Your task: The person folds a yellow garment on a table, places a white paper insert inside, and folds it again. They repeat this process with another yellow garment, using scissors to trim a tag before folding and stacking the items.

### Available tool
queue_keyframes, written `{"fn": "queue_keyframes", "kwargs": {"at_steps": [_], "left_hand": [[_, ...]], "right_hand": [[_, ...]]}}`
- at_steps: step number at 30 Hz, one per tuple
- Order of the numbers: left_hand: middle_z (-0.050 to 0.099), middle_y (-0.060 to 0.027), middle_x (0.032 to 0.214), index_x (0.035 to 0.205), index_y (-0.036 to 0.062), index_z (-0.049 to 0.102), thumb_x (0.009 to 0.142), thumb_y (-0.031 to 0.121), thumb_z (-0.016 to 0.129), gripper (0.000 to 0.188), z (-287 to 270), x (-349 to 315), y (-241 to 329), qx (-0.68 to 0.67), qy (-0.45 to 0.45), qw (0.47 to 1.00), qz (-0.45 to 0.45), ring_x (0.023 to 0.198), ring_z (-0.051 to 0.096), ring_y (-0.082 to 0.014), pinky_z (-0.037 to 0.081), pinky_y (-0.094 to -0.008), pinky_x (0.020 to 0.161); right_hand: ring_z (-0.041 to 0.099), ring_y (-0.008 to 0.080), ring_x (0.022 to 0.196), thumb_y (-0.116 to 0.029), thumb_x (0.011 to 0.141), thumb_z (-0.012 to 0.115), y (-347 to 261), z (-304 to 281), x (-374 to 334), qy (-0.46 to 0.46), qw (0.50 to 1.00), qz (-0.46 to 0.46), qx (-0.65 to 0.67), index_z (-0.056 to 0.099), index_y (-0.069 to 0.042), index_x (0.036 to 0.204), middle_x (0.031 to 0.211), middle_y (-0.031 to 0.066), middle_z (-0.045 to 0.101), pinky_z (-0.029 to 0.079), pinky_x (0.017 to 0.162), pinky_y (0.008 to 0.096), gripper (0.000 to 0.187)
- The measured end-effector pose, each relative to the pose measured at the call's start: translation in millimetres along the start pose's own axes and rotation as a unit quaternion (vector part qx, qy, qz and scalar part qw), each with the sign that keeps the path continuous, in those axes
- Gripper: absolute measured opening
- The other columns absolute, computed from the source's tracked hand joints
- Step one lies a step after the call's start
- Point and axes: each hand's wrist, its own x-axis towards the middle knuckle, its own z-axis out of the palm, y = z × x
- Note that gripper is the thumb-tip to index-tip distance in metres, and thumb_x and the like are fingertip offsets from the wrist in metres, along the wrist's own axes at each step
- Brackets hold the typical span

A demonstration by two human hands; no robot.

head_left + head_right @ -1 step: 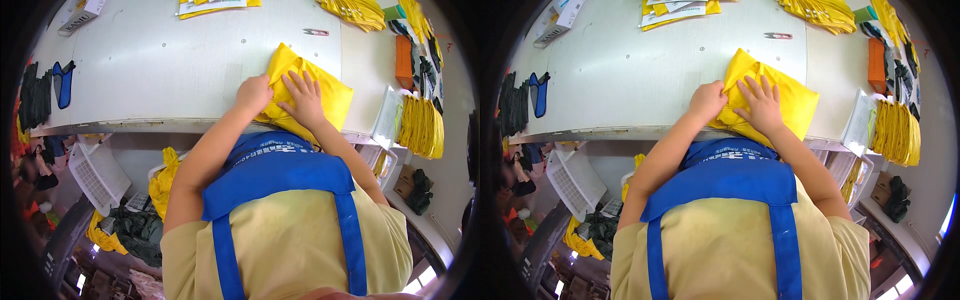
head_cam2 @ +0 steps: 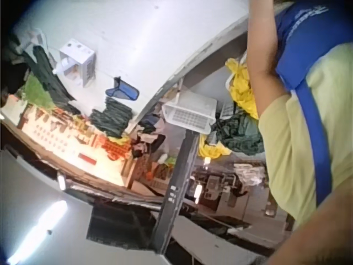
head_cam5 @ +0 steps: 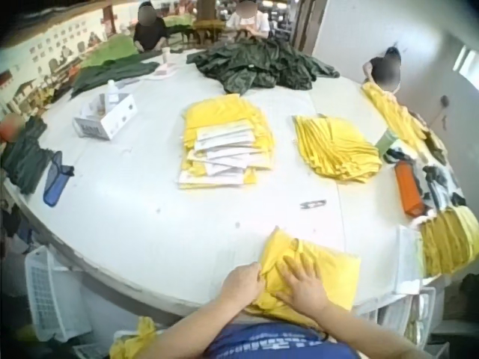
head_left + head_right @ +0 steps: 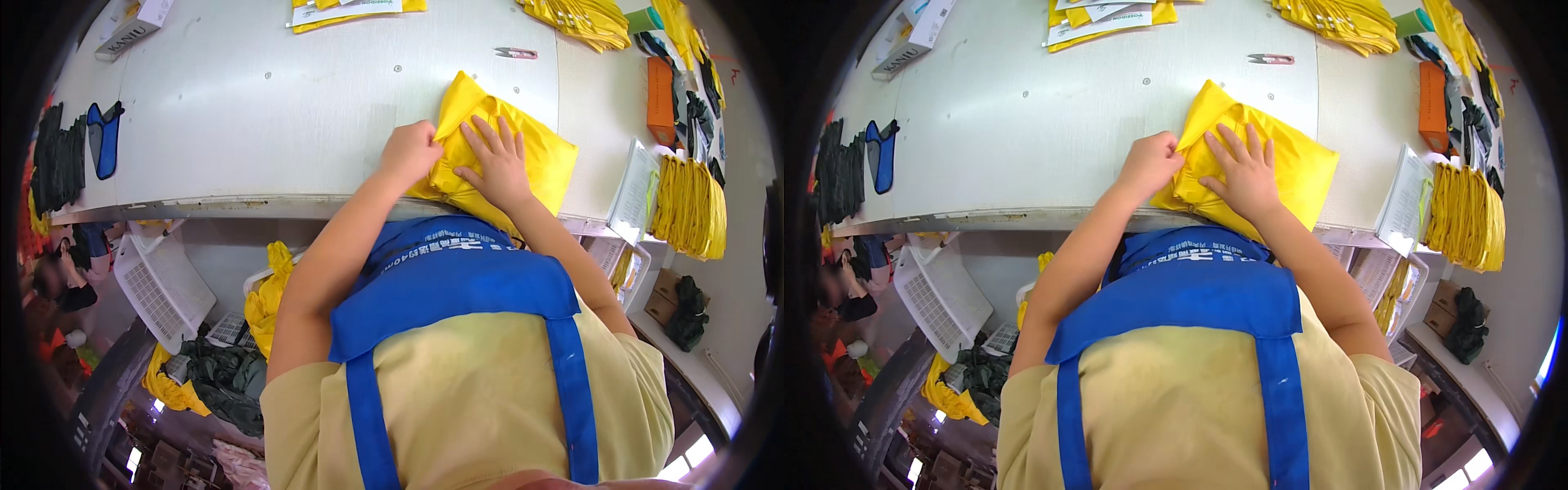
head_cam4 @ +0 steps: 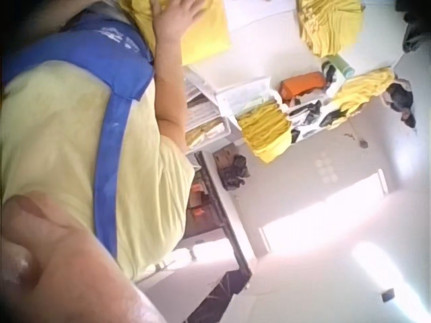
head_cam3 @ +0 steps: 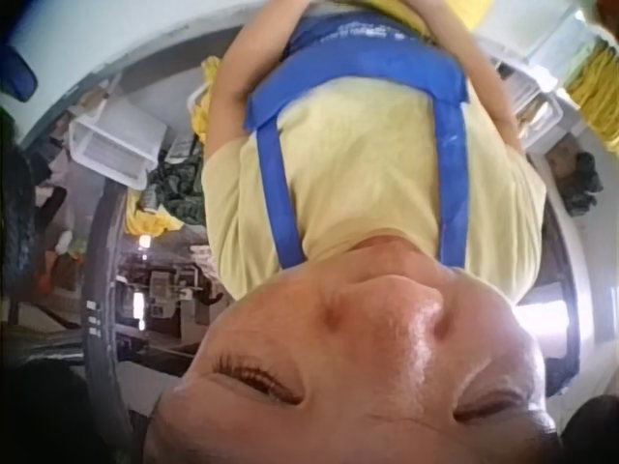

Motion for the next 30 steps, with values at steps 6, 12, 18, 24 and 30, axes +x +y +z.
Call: {"fn": "queue_keyframes", "kwargs": {"at_steps": [6, 12, 18, 24, 30], "left_hand": [[0.061, -0.0034, 0.066, 0.089, -0.0013, 0.061, 0.082, 0.005, 0.059, 0.010, -6.6, 4.6, 5.7, -0.255, -0.057, 0.964, -0.049, 0.055, 0.055, -0.0085, 0.044, -0.0246, 0.051], [0.066, -0.0121, 0.076, 0.091, -0.0022, 0.062, 0.078, 0.010, 0.064, 0.018, -13.6, 17.5, -9.3, -0.200, -0.105, 0.972, -0.059, 0.066, 0.063, -0.0183, 0.049, -0.0293, 0.060], [0.059, -0.0030, 0.071, 0.093, -0.0021, 0.060, 0.081, 0.006, 0.062, 0.014, -17.9, 19.5, 0.5, -0.363, -0.161, 0.904, -0.156, 0.056, 0.052, -0.0076, 0.040, -0.0224, 0.048], [0.061, -0.0062, 0.071, 0.093, -0.0022, 0.061, 0.080, 0.010, 0.063, 0.018, -13.3, 22.7, -1.9, -0.346, -0.129, 0.919, -0.140, 0.062, 0.058, -0.0113, 0.045, -0.0250, 0.053], [0.064, -0.0132, 0.075, 0.094, -0.0011, 0.059, 0.081, 0.015, 0.065, 0.022, -3.1, 11.6, 11.0, -0.103, -0.043, 0.993, -0.042, 0.069, 0.064, -0.0232, 0.051, -0.0342, 0.061]], "right_hand": [[0.018, 0.0445, 0.138, -0.050, 0.075, 0.069, 5.6, 3.7, 8.5, -0.027, 0.999, 0.032, 0.032, 0.039, -0.019, 0.142, 0.149, 0.0044, 0.030, 0.016, 0.105, 0.0690, 0.080], [0.014, 0.0480, 0.138, -0.054, 0.066, 0.075, 0.8, 8.4, 25.6, -0.031, 0.993, 0.106, 0.049, 0.030, -0.011, 0.142, 0.148, 0.0060, 0.028, 0.014, 0.102, 0.0737, 0.098], [0.013, 0.0495, 0.138, -0.058, 0.061, 0.076, 4.5, 12.4, 33.2, -0.037, 0.993, 0.108, 0.041, 0.031, -0.009, 0.141, 0.148, 0.0067, 0.028, 0.013, 0.100, 0.0759, 0.104], [0.008, 0.0505, 0.139, -0.059, 0.061, 0.075, -6.9, 1.5, 38.4, -0.096, 0.986, 0.133, 0.026, 0.024, -0.004, 0.144, 0.150, 0.0106, 0.024, 0.010, 0.100, 0.0763, 0.112], [0.006, 0.0530, 0.138, -0.062, 0.060, 0.074, -13.0, 13.7, 38.2, -0.080, 0.987, 0.140, 0.002, 0.022, 0.000, 0.145, 0.152, 0.0135, 0.019, 0.008, 0.099, 0.0774, 0.117]]}}
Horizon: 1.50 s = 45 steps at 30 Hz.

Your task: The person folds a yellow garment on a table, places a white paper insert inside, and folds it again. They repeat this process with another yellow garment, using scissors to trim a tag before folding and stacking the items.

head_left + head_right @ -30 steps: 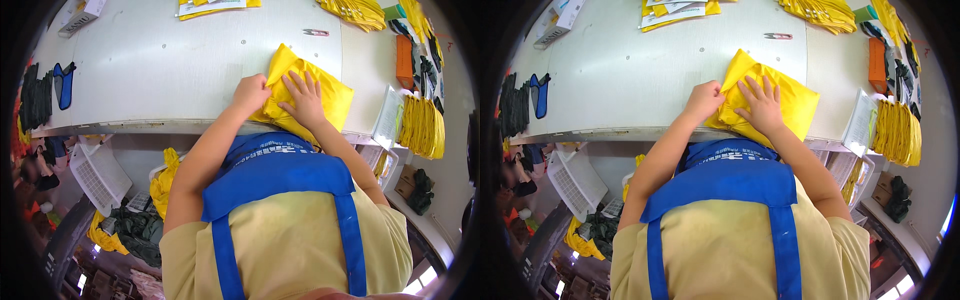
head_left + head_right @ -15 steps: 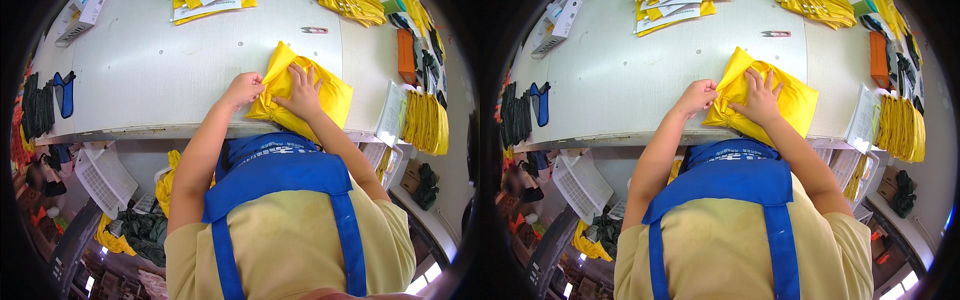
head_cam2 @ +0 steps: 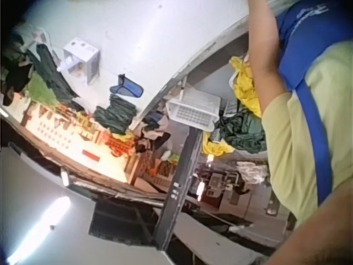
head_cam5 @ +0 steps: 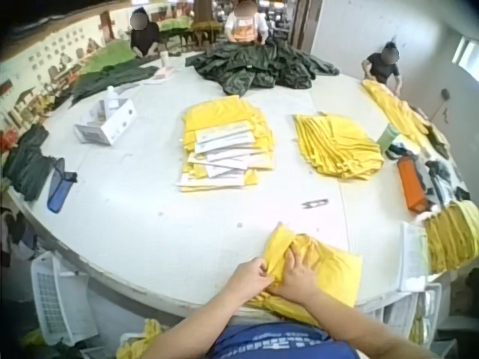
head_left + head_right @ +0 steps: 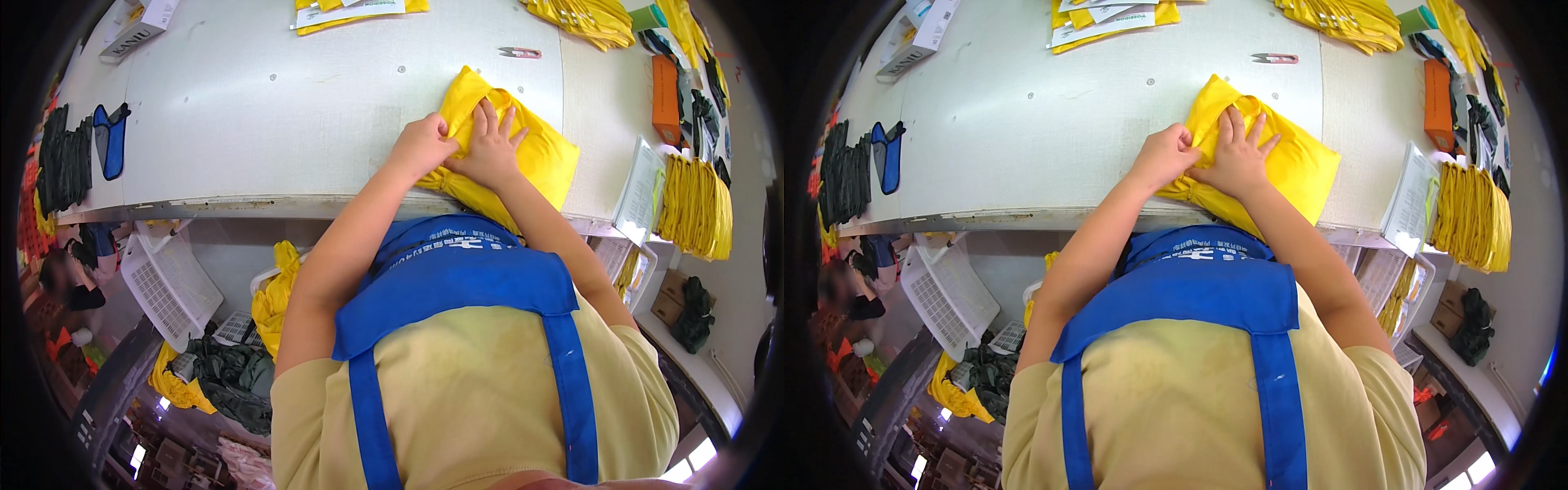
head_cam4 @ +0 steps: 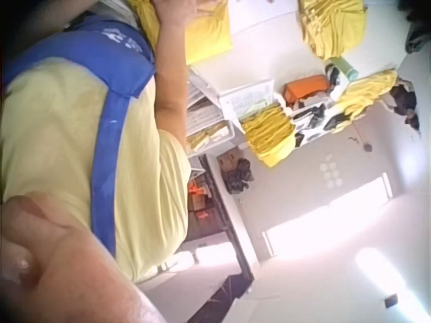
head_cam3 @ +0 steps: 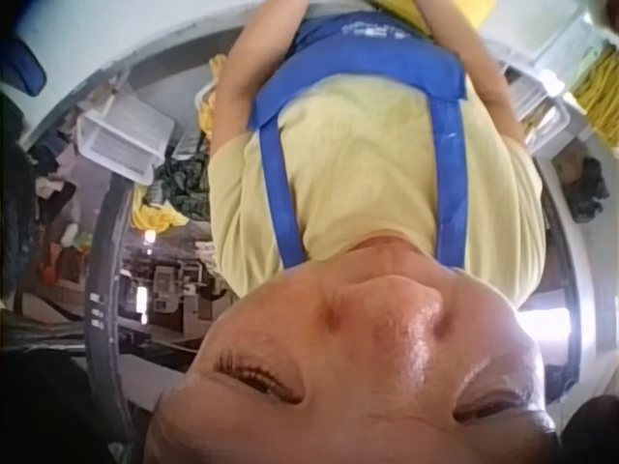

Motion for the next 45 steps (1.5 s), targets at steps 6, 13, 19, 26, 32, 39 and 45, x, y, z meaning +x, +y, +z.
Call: {"fn": "queue_keyframes", "kwargs": {"at_steps": [6, 13, 19, 26, 32, 39, 45], "left_hand": [[0.065, -0.0214, 0.080, 0.086, -0.0001, 0.058, 0.077, 0.025, 0.068, 0.028, 1.2, -4.7, 2.5, 0.233, 0.082, 0.969, 0.022, 0.078, 0.064, -0.0392, 0.053, -0.0436, 0.070], [0.062, -0.0106, 0.071, 0.088, -0.0001, 0.059, 0.078, 0.022, 0.070, 0.027, -31.9, -0.3, 20.0, -0.088, -0.148, 0.980, -0.099, 0.069, 0.064, -0.0230, 0.053, -0.0330, 0.066], [0.063, -0.0128, 0.078, 0.094, 0.0002, 0.057, 0.081, 0.023, 0.068, 0.029, 0.8, -0.7, 16.6, 0.071, 0.032, 0.996, 0.032, 0.074, 0.063, -0.0257, 0.053, -0.0347, 0.066], [0.064, -0.0213, 0.084, 0.092, -0.0006, 0.054, 0.083, 0.013, 0.054, 0.016, 23.7, 1.8, 28.0, 0.207, 0.089, 0.972, 0.059, 0.077, 0.063, -0.0385, 0.051, -0.0462, 0.070], [0.064, -0.0219, 0.079, 0.090, -0.0007, 0.055, 0.086, 0.012, 0.051, 0.014, 50.4, 16.6, 19.7, 0.203, 0.027, 0.976, 0.069, 0.077, 0.063, -0.0385, 0.050, -0.0473, 0.069], [0.064, -0.0215, 0.073, 0.084, -0.0004, 0.060, 0.088, 0.012, 0.050, 0.016, 48.4, 39.4, 7.0, 0.176, -0.011, 0.984, 0.032, 0.065, 0.065, -0.0321, 0.052, -0.0412, 0.063], [0.065, -0.0196, 0.072, 0.086, -0.0004, 0.061, 0.088, 0.010, 0.050, 0.015, 46.6, 46.7, 4.9, 0.165, -0.049, 0.985, 0.020, 0.053, 0.064, -0.0253, 0.052, -0.0368, 0.056]], "right_hand": [[0.006, 0.0537, 0.138, -0.062, 0.059, 0.074, -1.0, -6.2, 0.9, -0.010, 1.000, 0.002, 0.011, 0.022, 0.000, 0.145, 0.152, 0.0130, 0.019, 0.008, 0.099, 0.0781, 0.119], [0.007, 0.0534, 0.138, -0.060, 0.061, 0.073, -4.1, -4.1, -0.5, -0.002, 1.000, 0.008, 0.004, 0.020, -0.002, 0.146, 0.153, 0.0130, 0.020, 0.009, 0.101, 0.0760, 0.116], [0.014, 0.0428, 0.141, -0.044, 0.072, 0.072, 27.3, 9.4, -11.1, 0.059, 0.968, -0.192, 0.150, 0.029, -0.004, 0.144, 0.149, 0.0158, 0.028, 0.014, 0.112, 0.0585, 0.093], [0.017, 0.0322, 0.143, -0.050, 0.082, 0.061, 31.4, 2.9, -27.8, 0.081, 0.982, -0.157, 0.061, 0.037, -0.010, 0.142, 0.151, 0.0143, 0.029, 0.010, 0.115, 0.0528, 0.076], [0.016, 0.0304, 0.144, -0.050, 0.083, 0.059, 32.0, 17.4, -16.9, 0.021, 0.989, -0.143, 0.032, 0.036, -0.010, 0.143, 0.152, 0.0137, 0.028, 0.007, 0.116, 0.0498, 0.076], [0.053, 0.0251, 0.085, -0.021, 0.070, 0.071, 38.9, 13.3, -44.3, 0.118, 0.958, -0.233, 0.119, 0.061, -0.011, 0.093, 0.091, 0.0063, 0.056, 0.041, 0.071, 0.0387, 0.027], [0.056, 0.0216, 0.080, -0.013, 0.077, 0.053, 10.9, 28.1, -51.2, 0.179, 0.888, -0.386, 0.174, 0.061, -0.011, 0.086, 0.081, 0.0041, 0.056, 0.046, 0.073, 0.0334, 0.012]]}}
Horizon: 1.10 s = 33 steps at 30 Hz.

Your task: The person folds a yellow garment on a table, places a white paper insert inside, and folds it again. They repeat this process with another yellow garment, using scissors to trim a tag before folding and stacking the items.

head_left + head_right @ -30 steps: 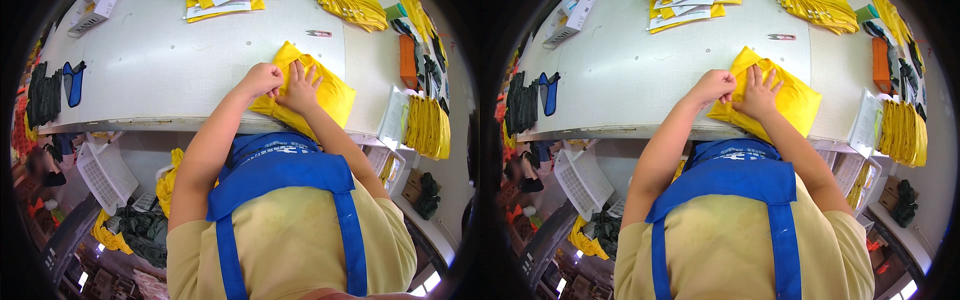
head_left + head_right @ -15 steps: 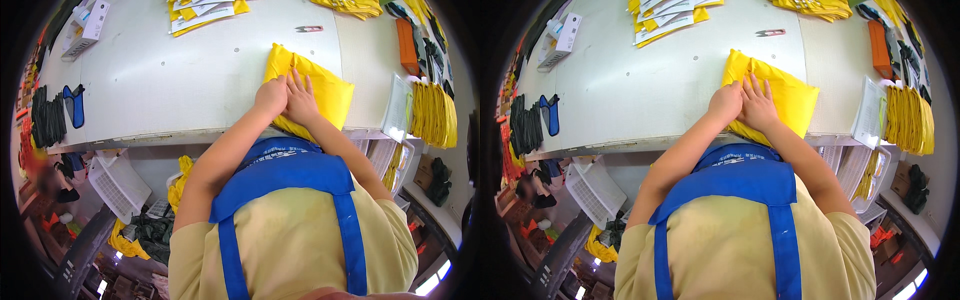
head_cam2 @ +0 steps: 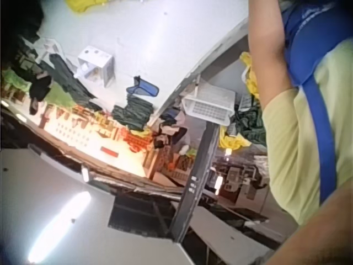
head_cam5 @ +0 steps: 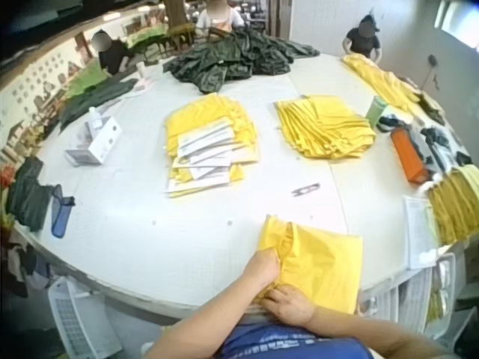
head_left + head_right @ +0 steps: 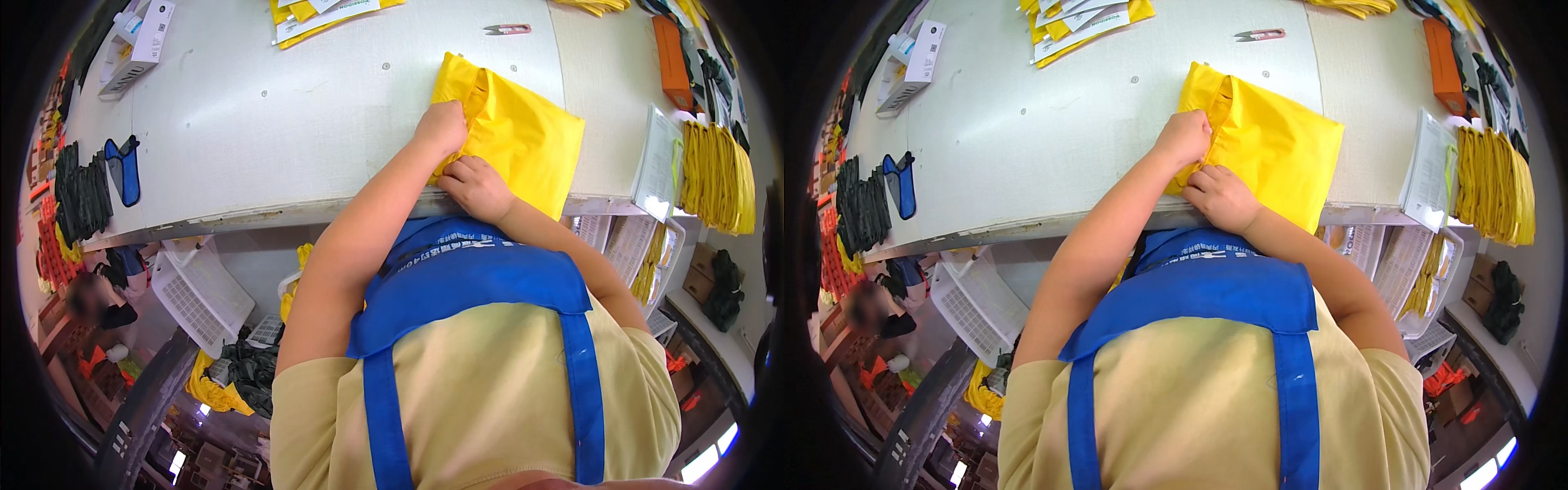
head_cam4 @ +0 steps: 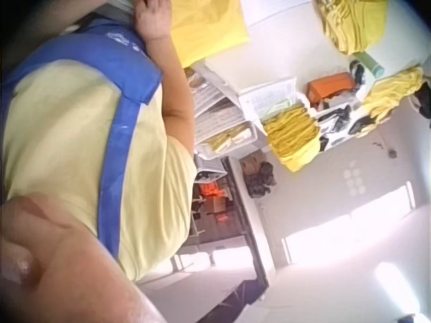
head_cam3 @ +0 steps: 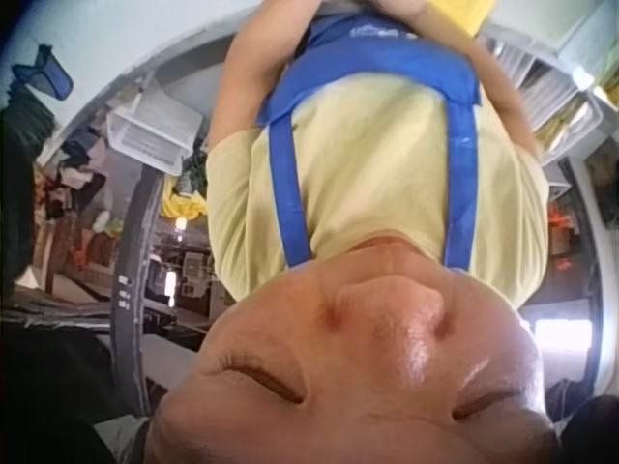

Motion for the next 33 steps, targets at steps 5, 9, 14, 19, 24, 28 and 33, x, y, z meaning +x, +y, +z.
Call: {"fn": "queue_keyframes", "kwargs": {"at_steps": [5, 9, 14, 19, 24, 28, 33], "left_hand": [[0.065, -0.0199, 0.075, 0.086, -0.0013, 0.060, 0.090, 0.014, 0.052, 0.017, -5.3, -7.2, -1.8, 0.003, 0.043, 0.998, 0.043, 0.071, 0.067, -0.0267, 0.051, -0.0393, 0.067], [0.061, -0.0222, 0.101, 0.099, 0.0000, 0.057, 0.093, 0.019, 0.050, 0.021, 0.5, -40.8, 0.1, -0.177, 0.210, 0.960, 0.053, 0.095, 0.061, -0.0295, 0.047, -0.0383, 0.080], [0.042, -0.0209, 0.134, 0.130, -0.0003, 0.041, 0.095, 0.037, 0.043, 0.052, 31.3, -68.2, -16.3, 0.001, 0.294, 0.931, 0.215, 0.126, 0.039, -0.0346, 0.027, -0.0460, 0.106], [0.022, -0.0240, 0.150, 0.143, -0.0036, 0.027, 0.090, 0.051, 0.046, 0.079, 42.0, -69.9, -15.1, 0.210, 0.195, 0.945, 0.158, 0.142, 0.017, -0.0370, 0.011, -0.0505, 0.114], [0.017, -0.0256, 0.152, 0.145, -0.0029, 0.025, 0.088, 0.053, 0.047, 0.082, 46.5, -76.0, -17.9, 0.236, 0.156, 0.945, 0.161, 0.143, 0.012, -0.0390, 0.004, -0.0563, 0.113], [0.014, -0.0257, 0.153, 0.146, 0.0015, 0.025, 0.087, 0.054, 0.049, 0.082, 56.3, -83.2, -19.6, 0.234, 0.151, 0.943, 0.183, 0.143, 0.009, -0.0416, 0.003, -0.0587, 0.112], [0.013, -0.0263, 0.152, 0.147, 0.0032, 0.025, 0.086, 0.054, 0.051, 0.083, 54.5, -82.1, -17.8, 0.249, 0.134, 0.942, 0.179, 0.142, 0.008, -0.0434, 0.004, -0.0586, 0.112]], "right_hand": [[0.057, 0.0249, 0.079, -0.009, 0.074, 0.056, 0.3, -11.3, 3.3, 0.002, 0.997, 0.049, 0.066, 0.060, -0.009, 0.085, 0.080, 0.0066, 0.057, 0.048, 0.074, 0.0350, 0.012], [0.057, 0.0268, 0.077, -0.006, 0.072, 0.059, 9.9, -29.7, 20.5, 0.050, 0.995, 0.089, 0.010, 0.059, -0.007, 0.086, 0.079, 0.0083, 0.058, 0.048, 0.073, 0.0357, 0.014], [0.058, 0.0274, 0.079, -0.005, 0.074, 0.059, 34.0, -31.8, 34.1, 0.060, 0.990, 0.124, -0.024, 0.058, -0.007, 0.088, 0.081, 0.0092, 0.059, 0.048, 0.074, 0.0364, 0.014], [0.058, 0.0281, 0.081, -0.005, 0.076, 0.059, 54.3, -37.0, 51.5, 0.063, 0.980, 0.186, -0.037, 0.058, -0.007, 0.090, 0.083, 0.0092, 0.061, 0.048, 0.075, 0.0368, 0.014], [0.058, 0.0273, 0.083, -0.004, 0.076, 0.059, 39.7, -37.7, 48.6, 0.061, 0.985, 0.154, -0.042, 0.058, -0.007, 0.089, 0.084, 0.0079, 0.061, 0.047, 0.076, 0.0371, 0.013], [0.058, 0.0265, 0.083, -0.003, 0.074, 0.060, 39.8, -37.0, 38.6, 0.083, 0.984, 0.137, -0.072, 0.057, -0.007, 0.089, 0.083, 0.0069, 0.061, 0.047, 0.076, 0.0373, 0.015], [0.058, 0.0276, 0.081, -0.002, 0.077, 0.059, 55.8, -25.0, 52.4, 0.133, 0.963, 0.232, -0.033, 0.056, -0.007, 0.089, 0.081, 0.0081, 0.061, 0.047, 0.075, 0.0370, 0.013]]}}
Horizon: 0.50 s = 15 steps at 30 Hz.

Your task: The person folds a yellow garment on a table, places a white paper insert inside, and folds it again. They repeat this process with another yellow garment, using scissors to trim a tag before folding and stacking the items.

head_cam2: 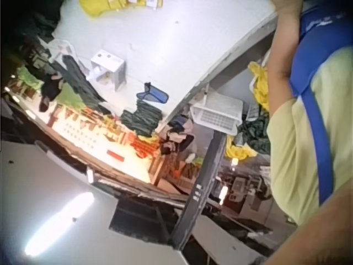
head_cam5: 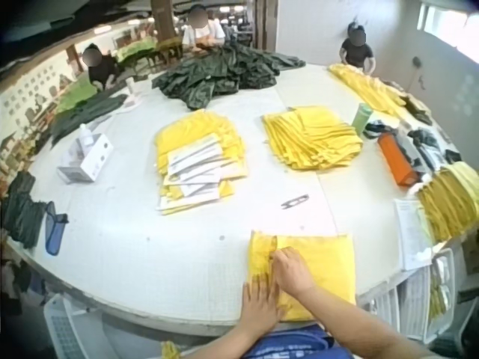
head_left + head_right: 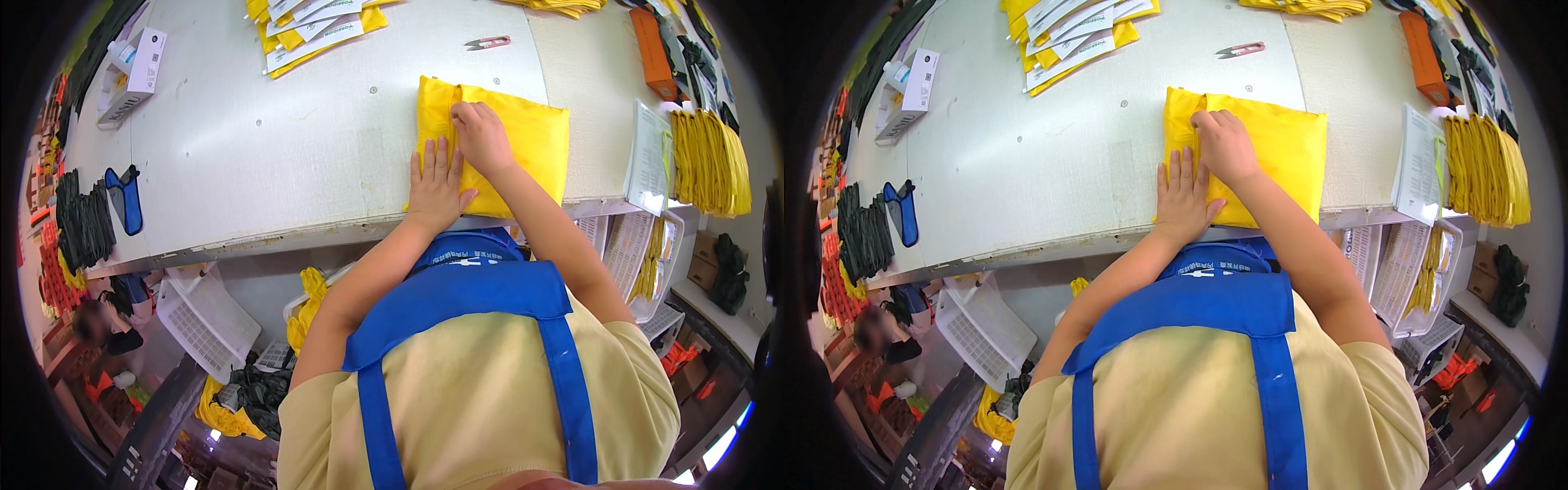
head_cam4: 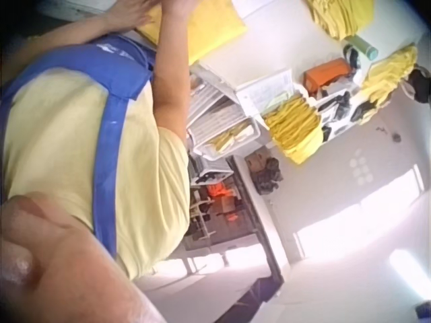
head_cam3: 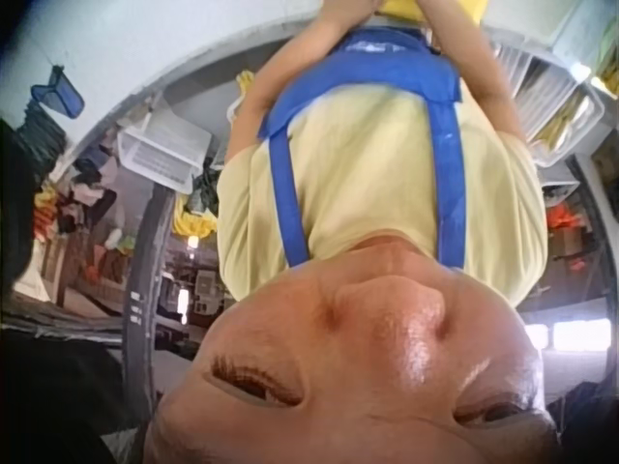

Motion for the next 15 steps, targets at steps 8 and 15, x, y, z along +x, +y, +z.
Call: {"fn": "queue_keyframes", "kwargs": {"at_steps": [8, 15], "left_hand": [[0.016, -0.0251, 0.152, 0.147, 0.0038, 0.025, 0.084, 0.050, 0.058, 0.085, -0.7, -6.3, -0.8, -0.005, 0.009, 1.000, 0.020, 0.142, 0.010, -0.0436, 0.006, -0.0581, 0.112], [0.016, -0.0248, 0.153, 0.147, 0.0047, 0.024, 0.082, 0.048, 0.061, 0.086, -2.3, -9.5, -0.4, -0.022, 0.011, 0.999, 0.024, 0.142, 0.010, -0.0434, 0.006, -0.0571, 0.112]], "right_hand": [[0.058, 0.0299, 0.082, -0.001, 0.082, 0.057, 0.6, -1.0, 3.9, 0.026, 1.000, -0.007, 0.005, 0.055, -0.006, 0.091, 0.083, 0.0103, 0.061, 0.048, 0.073, 0.0388, 0.010], [0.060, 0.0324, 0.085, -0.007, 0.088, 0.054, 15.4, -1.3, 36.9, 0.017, 0.996, 0.087, 0.015, 0.054, -0.006, 0.094, 0.086, 0.0126, 0.062, 0.049, 0.073, 0.0403, 0.006]]}}
